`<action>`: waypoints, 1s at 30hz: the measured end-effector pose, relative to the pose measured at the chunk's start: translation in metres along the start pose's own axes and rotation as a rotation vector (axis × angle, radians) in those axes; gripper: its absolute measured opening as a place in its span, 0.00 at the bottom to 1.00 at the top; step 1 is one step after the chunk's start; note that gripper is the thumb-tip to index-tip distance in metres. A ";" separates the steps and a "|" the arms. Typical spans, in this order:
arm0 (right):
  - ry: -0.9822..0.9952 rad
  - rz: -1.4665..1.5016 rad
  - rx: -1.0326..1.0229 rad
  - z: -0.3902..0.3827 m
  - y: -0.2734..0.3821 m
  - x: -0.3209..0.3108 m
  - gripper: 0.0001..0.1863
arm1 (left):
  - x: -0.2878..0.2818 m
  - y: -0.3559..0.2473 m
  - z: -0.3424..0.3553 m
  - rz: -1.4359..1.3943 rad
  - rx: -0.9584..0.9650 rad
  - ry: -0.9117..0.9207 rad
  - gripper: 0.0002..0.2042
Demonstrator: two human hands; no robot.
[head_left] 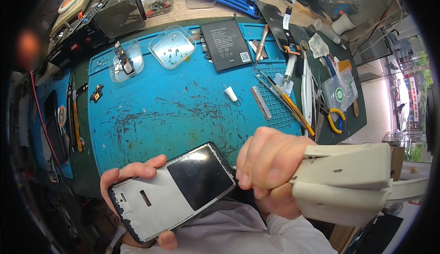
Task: The person cleans a disassembled smartphone with a brush, removes a small internal component, and applies adhesive to the device's frame using a glue gun. The work is performed at a cluttered electronics repair bench.
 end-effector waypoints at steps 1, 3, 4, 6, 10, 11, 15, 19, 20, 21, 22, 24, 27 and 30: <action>-0.031 0.028 -0.020 -0.003 0.004 0.002 0.10 | 0.000 0.000 -0.001 -0.018 -0.014 -0.015 0.58; -0.100 0.063 -0.128 -0.008 0.011 -0.002 0.13 | -0.001 0.001 -0.001 -0.075 -0.047 -0.055 0.60; -0.138 0.070 -0.216 -0.012 0.015 -0.007 0.17 | 0.000 0.000 -0.002 -0.072 -0.050 -0.044 0.60; -0.143 0.065 -0.315 -0.021 0.016 -0.014 0.23 | 0.000 -0.002 -0.002 -0.022 -0.036 0.013 0.60; -0.195 0.026 -0.419 -0.038 0.015 -0.011 0.25 | 0.005 -0.012 -0.001 0.058 0.130 0.119 0.63; -0.213 0.008 -0.439 -0.042 0.016 -0.007 0.25 | 0.008 -0.014 -0.001 0.070 0.176 0.139 0.64; -0.151 0.020 -0.559 -0.046 0.011 0.006 0.14 | 0.014 -0.017 -0.005 0.162 0.251 0.169 0.70; -0.094 0.018 -0.496 -0.040 0.005 0.011 0.10 | 0.009 -0.013 -0.013 0.215 0.258 0.102 0.70; -0.117 0.013 -0.487 -0.040 0.003 0.010 0.10 | 0.007 -0.011 -0.015 0.212 0.261 0.095 0.70; -0.141 0.008 -0.477 -0.040 0.002 0.010 0.10 | 0.007 -0.009 -0.015 0.208 0.285 0.103 0.70; -0.147 0.009 -0.456 -0.039 0.001 0.010 0.10 | 0.008 -0.009 -0.014 0.208 0.307 0.109 0.70; -0.137 0.003 -0.432 -0.037 0.001 0.012 0.10 | 0.009 -0.011 -0.013 0.221 0.327 0.129 0.70; -0.122 -0.031 -0.435 -0.037 0.001 0.012 0.10 | 0.011 -0.013 -0.008 0.224 0.316 0.174 0.70; -0.108 -0.042 -0.449 -0.038 0.000 0.012 0.10 | 0.011 -0.014 -0.007 0.221 0.270 0.186 0.70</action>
Point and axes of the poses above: each hand's wrist, its own z-axis towards the middle knuckle, its own x-axis out of the palm, y = z × x, the point moved 7 cm from there along z, towards the middle knuckle, and after that the axes turned 3 degrees about x, right-handed, at the moved point
